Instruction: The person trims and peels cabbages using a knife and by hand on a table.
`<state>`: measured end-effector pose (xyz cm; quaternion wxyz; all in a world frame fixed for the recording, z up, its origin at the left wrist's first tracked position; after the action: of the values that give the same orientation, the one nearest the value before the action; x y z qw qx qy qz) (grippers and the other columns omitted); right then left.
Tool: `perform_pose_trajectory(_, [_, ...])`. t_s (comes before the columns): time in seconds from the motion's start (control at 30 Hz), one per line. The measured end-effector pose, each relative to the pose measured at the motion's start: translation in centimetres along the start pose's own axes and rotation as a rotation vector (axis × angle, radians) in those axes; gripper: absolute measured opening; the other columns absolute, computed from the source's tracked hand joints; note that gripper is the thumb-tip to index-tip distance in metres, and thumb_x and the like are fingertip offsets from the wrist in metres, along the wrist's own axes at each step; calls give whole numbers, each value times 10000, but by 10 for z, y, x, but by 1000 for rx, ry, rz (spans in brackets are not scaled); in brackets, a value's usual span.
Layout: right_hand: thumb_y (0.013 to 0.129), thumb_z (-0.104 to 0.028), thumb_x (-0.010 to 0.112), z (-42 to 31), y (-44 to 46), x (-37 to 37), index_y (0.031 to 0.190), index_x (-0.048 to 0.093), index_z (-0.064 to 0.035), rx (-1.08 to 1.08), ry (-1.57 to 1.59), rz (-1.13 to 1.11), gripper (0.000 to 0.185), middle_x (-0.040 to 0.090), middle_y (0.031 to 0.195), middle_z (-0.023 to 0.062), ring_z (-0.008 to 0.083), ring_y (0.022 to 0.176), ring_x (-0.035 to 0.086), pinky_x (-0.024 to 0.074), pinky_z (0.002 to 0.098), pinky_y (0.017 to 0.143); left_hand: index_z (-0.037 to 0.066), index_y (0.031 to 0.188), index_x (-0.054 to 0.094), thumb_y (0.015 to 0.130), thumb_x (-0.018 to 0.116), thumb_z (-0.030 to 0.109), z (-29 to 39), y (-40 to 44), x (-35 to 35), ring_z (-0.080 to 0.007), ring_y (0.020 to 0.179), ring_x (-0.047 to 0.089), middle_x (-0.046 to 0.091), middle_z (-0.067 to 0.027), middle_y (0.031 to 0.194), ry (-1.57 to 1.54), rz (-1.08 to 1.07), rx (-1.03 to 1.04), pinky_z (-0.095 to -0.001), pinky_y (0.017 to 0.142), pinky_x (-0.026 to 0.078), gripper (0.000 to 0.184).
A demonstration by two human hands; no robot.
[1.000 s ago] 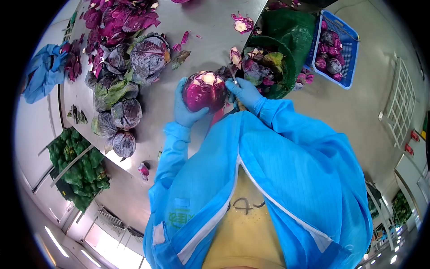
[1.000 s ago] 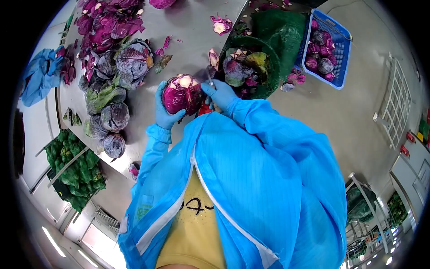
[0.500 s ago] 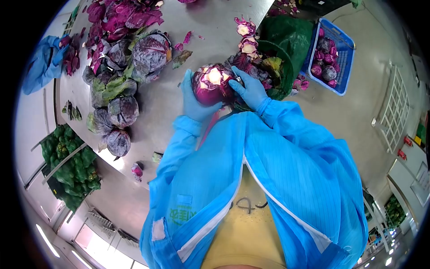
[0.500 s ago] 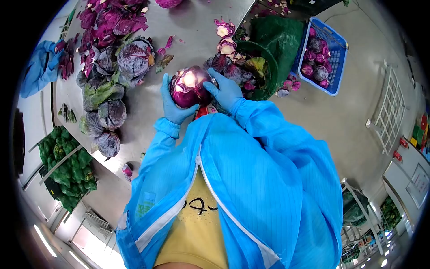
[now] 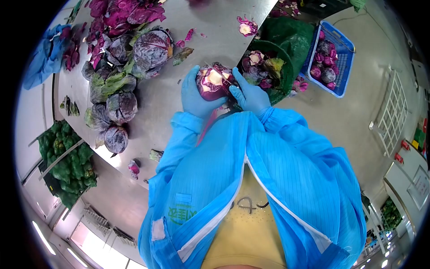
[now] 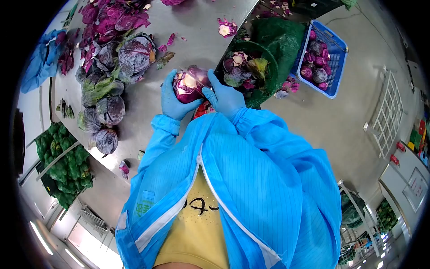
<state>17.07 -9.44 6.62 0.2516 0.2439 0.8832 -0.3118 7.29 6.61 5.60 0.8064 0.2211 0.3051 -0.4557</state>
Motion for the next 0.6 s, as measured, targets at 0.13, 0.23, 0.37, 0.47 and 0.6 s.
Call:
perform_pose_trajectory(0.13, [913, -501, 380, -1, 2, 1, 1409, 256, -147, 84, -62, -17, 622, 640, 911, 196, 371, 776, 620, 478, 464, 664, -14, 1266, 385, 420, 854, 382, 2, -3, 5, -330, 1072, 510, 493, -192, 1186, -53, 32, -41, -403, 925, 414, 1046])
perform_pose_trajectory(0.23, [912, -504, 378, 7, 8, 0, 1358, 380, -211, 19, 5, 186, 533, 631, 961, 199, 372, 855, 612, 476, 463, 718, -22, 1274, 374, 429, 852, 405, 2, -4, 8, -330, 1075, 509, 487, -190, 1194, 16, 58, -71, -402, 936, 410, 1061])
perform_pose_trajectory(0.37, [900, -533, 397, 72, 44, 6, 1284, 485, -212, 38, 380, 401, 509, 629, 998, 197, 369, 941, 589, 465, 431, 794, -28, 1289, 358, 452, 874, 369, 5, -10, 9, -298, 1092, 505, 468, -185, 1216, 124, 70, 2, -382, 946, 410, 1060])
perform_pose_trajectory(0.47, [881, -559, 419, 55, 38, -7, 1277, 482, -184, 83, 389, 313, 549, 628, 1016, 188, 348, 962, 596, 463, 410, 816, -12, 1240, 380, 466, 876, 296, -14, -13, 13, -283, 1072, 518, 485, -156, 1169, -295, 135, -83, -362, 906, 440, 969])
perform_pose_trajectory(0.6, [801, -590, 516, -2, 25, -6, 1187, 525, -111, -9, 204, 322, 615, 643, 974, 153, 327, 876, 627, 482, 414, 748, -4, 1256, 363, 464, 869, 309, -15, -13, 10, -285, 1062, 523, 477, -161, 1165, -256, 145, -116, -365, 910, 440, 990])
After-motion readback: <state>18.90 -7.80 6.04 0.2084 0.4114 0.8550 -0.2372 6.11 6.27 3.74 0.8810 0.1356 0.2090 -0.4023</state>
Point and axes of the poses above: each hand's wrist, its own y-axis towards the middle knuckle, its own x-axis out of the palm, z = x × y, the point moved 2 cm from there along y, towards the middle knuckle
